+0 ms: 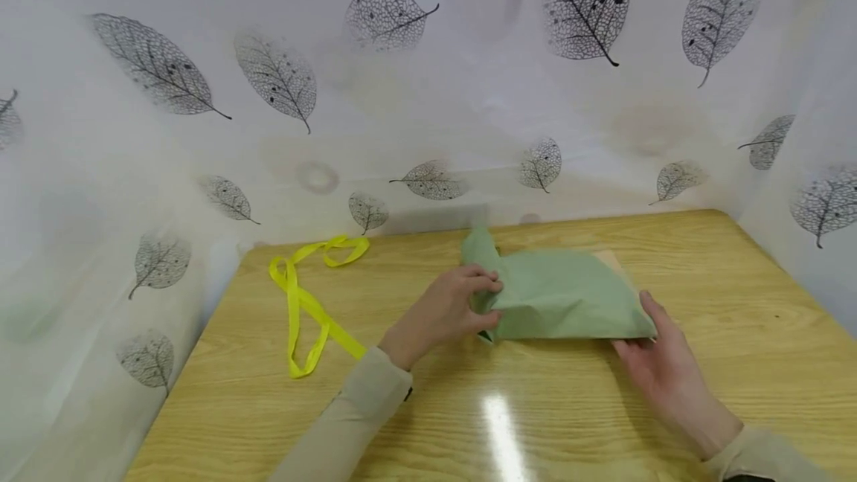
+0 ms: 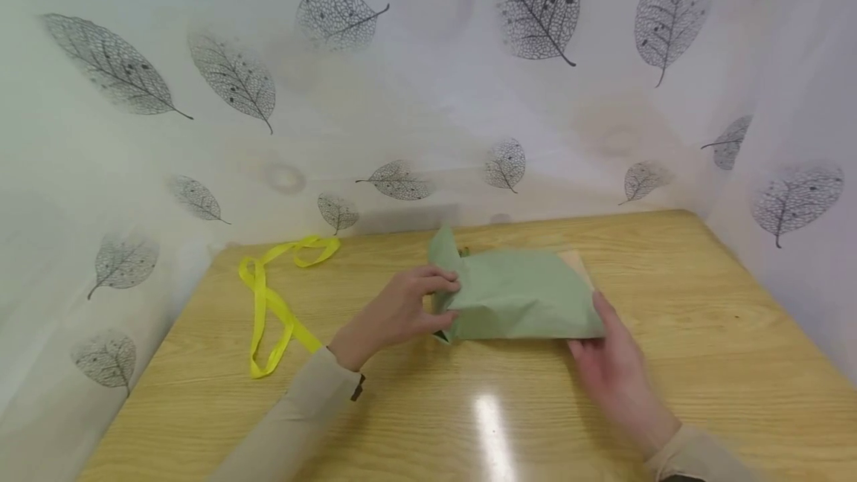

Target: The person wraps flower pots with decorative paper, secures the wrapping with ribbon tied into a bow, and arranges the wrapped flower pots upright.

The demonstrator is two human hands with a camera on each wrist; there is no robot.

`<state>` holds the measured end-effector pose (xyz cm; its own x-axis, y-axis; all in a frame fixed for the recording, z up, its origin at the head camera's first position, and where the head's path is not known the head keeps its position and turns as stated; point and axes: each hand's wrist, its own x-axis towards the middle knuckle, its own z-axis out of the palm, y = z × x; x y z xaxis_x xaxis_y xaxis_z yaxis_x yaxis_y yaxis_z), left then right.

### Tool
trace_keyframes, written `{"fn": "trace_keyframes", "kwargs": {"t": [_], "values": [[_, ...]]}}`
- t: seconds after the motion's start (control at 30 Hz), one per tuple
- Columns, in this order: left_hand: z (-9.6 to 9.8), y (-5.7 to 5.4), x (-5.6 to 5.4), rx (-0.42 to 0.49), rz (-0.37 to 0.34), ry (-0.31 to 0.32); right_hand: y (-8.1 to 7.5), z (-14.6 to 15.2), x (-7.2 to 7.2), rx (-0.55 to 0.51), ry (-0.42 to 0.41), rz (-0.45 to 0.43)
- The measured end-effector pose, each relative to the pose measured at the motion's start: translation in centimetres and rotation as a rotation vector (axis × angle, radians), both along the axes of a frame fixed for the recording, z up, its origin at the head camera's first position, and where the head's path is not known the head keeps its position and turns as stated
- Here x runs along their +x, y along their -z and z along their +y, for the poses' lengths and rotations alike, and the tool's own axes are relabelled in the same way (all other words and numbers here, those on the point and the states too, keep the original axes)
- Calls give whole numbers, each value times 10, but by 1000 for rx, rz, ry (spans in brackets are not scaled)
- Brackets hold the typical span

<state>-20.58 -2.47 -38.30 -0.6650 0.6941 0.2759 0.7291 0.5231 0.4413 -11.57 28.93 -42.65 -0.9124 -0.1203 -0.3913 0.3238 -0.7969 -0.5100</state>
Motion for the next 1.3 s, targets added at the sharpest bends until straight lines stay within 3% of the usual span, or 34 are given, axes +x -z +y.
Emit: {"fn": "trace_keyframes", "kwargs": {"t": [0.17,0.23,0.4,0.77,0.87,1.1,1.3], "values": [[-1,-1,-1,8,-9,0,-5,-38,-6,338,-121,3],[-1,-1,-1,18,-17,4,-6,-49,-11,387,-120,12],[2,0,0,14,-34,9,-6,-67,-19,379,-32,-23],[4,-3,0,8,-17,8,-11,-86,-25,437,-40,-49],[4,-3,1,9,-19,9,-9,-82,-26,396,-40,-67],[2,-2,1,4,-21,-6,-7,-74,-25,185,-55,-30],[0,-1,2,1,-25,-8,-8,-74,-23,263,-84,-12]]}}
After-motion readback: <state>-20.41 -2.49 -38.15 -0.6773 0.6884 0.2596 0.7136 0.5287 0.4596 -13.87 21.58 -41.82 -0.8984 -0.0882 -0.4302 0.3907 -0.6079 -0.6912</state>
